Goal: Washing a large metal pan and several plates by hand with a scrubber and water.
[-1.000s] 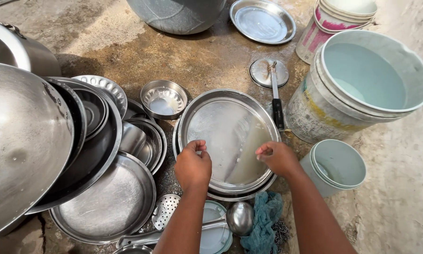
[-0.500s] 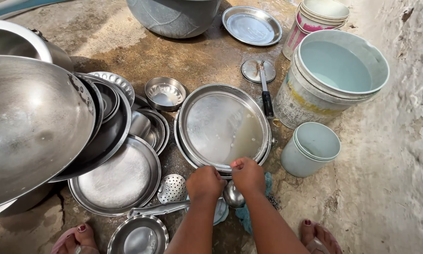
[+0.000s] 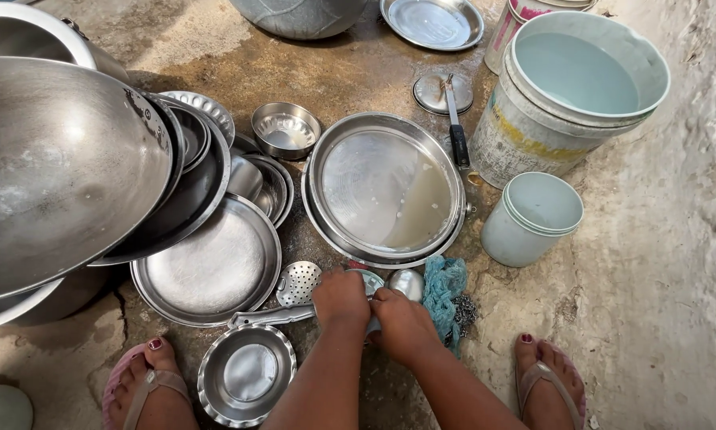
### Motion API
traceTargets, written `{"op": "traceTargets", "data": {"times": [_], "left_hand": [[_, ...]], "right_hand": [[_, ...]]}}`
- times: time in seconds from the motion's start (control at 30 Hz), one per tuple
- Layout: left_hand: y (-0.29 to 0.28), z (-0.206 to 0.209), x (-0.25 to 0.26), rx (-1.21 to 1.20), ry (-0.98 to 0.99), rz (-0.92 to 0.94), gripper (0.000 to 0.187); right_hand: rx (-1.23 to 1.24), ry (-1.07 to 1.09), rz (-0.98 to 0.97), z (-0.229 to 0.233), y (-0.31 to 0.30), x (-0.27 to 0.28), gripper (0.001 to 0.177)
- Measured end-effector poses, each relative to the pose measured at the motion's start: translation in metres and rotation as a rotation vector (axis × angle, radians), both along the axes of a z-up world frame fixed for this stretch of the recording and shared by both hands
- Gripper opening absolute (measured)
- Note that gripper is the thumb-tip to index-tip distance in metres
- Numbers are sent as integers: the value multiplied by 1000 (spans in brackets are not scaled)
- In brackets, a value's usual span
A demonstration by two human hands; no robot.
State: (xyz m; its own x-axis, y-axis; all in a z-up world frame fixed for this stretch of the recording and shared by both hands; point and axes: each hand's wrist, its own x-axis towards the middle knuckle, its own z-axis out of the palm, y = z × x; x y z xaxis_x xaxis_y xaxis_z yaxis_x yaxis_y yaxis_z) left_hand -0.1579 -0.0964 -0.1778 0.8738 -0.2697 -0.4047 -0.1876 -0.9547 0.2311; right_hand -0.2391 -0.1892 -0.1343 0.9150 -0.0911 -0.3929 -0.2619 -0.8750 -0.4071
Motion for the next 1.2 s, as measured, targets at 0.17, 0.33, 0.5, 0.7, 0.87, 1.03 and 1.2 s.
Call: {"op": "traceTargets", "data": {"times": [0.17,0.33,0.5,0.7,0.87,1.03,1.2], "left_hand": [[5,34,5,38,99,-16,35],[7,17,13,73,94,-15,30],[8,13,27,57,55,27,17],[14,42,57,-41,343,33,21],[13,53,77,-268,485,149,26],[6,61,96,-552,670,292,43],[-29,128,93,-855,826,474,61]], "right_hand": [[-168,107,255,16,0,4,39],[-253,3,438,-13,-5,0,23],[-78,-147,454,16,-2,-1,26],[116,5,342,41,-21,35,18],[470,281,166,65,-62,71,15],[815,199,-43,92,-99,70,9],[1349,-77,-557,70,-141,62,21]]}}
